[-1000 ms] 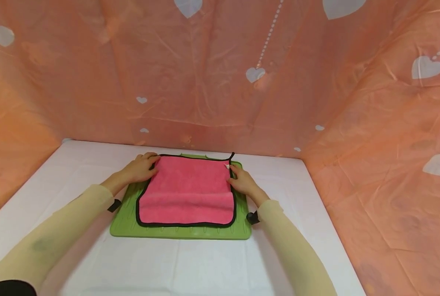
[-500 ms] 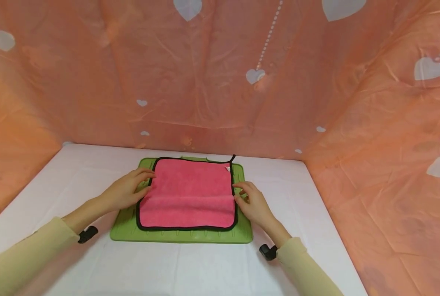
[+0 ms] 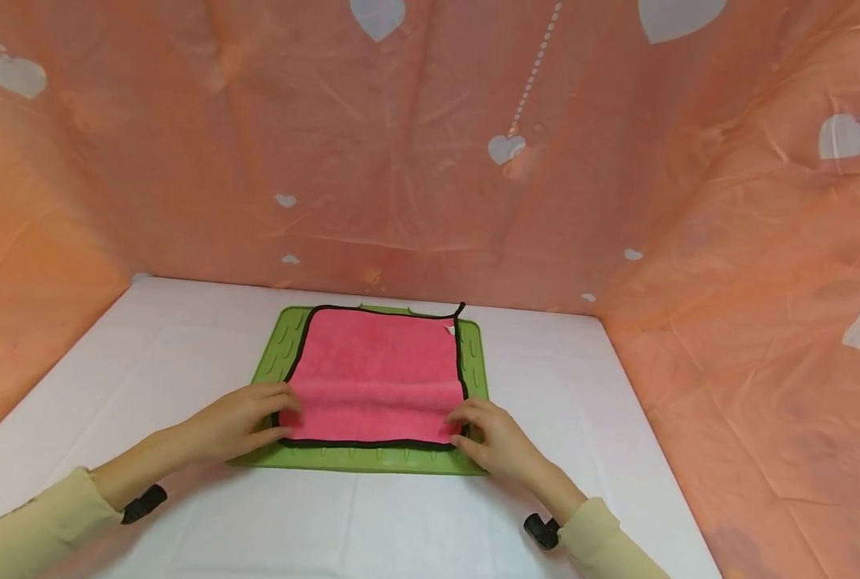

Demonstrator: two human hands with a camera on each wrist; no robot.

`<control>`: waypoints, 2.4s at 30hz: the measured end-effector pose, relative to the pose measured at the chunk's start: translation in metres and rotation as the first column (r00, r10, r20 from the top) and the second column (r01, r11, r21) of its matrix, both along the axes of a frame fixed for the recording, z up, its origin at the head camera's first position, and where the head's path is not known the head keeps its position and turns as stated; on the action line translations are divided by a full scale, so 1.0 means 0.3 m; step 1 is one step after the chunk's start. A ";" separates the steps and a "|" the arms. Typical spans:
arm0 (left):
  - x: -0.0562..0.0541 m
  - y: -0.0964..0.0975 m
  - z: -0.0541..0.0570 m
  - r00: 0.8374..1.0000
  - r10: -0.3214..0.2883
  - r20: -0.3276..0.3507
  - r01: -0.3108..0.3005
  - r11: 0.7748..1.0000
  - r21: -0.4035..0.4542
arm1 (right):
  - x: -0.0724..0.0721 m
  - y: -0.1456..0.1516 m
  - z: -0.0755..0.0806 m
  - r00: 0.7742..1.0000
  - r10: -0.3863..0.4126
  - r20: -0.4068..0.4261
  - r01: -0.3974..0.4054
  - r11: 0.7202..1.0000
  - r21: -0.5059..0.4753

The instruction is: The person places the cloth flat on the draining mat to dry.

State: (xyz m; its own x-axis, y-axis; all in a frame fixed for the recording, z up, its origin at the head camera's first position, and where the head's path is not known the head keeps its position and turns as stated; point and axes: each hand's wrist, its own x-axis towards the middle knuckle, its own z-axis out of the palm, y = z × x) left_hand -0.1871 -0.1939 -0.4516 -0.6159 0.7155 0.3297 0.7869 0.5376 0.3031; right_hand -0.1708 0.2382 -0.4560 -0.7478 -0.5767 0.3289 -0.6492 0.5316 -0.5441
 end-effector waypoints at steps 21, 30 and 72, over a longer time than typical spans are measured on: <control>-0.009 0.023 -0.045 0.998 -0.059 -0.008 0.059 0.998 -0.016 | -0.015 -0.034 -0.016 0.999 0.039 0.025 -0.043 0.972 0.232; -0.007 0.030 -0.046 1.000 -0.025 0.010 0.026 1.000 -0.010 | -0.007 -0.038 -0.012 1.000 0.025 0.013 -0.028 0.965 0.262; 0.040 0.017 -0.026 0.988 -0.088 0.130 0.091 0.996 -0.019 | 0.040 -0.024 0.005 0.993 0.076 0.088 -0.097 0.960 0.262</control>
